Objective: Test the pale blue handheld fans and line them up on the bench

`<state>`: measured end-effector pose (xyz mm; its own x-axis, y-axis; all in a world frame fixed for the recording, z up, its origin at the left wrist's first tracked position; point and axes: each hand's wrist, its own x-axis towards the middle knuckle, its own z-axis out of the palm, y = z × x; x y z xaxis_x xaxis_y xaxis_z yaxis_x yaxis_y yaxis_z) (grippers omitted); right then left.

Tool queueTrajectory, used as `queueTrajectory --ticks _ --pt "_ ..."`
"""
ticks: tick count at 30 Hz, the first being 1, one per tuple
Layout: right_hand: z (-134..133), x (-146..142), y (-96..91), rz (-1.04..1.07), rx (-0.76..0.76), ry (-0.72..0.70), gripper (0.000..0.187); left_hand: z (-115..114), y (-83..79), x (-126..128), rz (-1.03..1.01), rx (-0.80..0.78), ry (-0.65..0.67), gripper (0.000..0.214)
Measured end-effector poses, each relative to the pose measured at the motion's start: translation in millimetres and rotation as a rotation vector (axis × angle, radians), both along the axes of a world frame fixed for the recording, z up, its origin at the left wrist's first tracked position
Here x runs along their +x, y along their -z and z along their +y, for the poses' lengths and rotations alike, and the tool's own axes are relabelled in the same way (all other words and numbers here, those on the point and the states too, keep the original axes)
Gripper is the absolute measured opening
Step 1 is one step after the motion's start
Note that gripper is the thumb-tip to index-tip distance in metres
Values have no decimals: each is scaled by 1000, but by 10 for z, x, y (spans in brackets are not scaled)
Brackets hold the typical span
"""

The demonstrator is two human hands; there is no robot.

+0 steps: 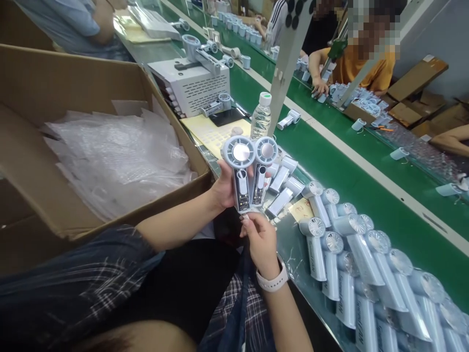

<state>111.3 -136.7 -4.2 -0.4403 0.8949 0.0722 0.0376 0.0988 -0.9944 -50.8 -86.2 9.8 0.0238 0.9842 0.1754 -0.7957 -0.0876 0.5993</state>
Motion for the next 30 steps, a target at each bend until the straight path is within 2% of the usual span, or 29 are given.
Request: queueTrajectory --ticks 4,10,12,16,20,24,28,30 --pt "-43 -99 8 46 11 0 39 -39 -24 -25 45 -8 13 78" --pt "-161 -256 141 261 -138 57 41 -73 -21 33 96 -43 -82 79" --pt "-152 -235 146 228 -88 35 39 -80 -21 61 65 -56 -80 79" --pt "-127 -115 140 76 107 30 28 -84 -61 99 -45 -58 -54 76" --pt "-131 -79 143 40 256 101 35 -80 -123 99 -158 -71 12 72" --pt "-119 -107 126 6 147 157 31 -128 -134 74 -142 -34 29 72" --pt "-80 -70 101 95 23 105 41 -180 -92 30 -88 -30 32 75" --pt "-57 -37 87 75 -5 53 42 -187 -74 12 -72 -40 16 75"
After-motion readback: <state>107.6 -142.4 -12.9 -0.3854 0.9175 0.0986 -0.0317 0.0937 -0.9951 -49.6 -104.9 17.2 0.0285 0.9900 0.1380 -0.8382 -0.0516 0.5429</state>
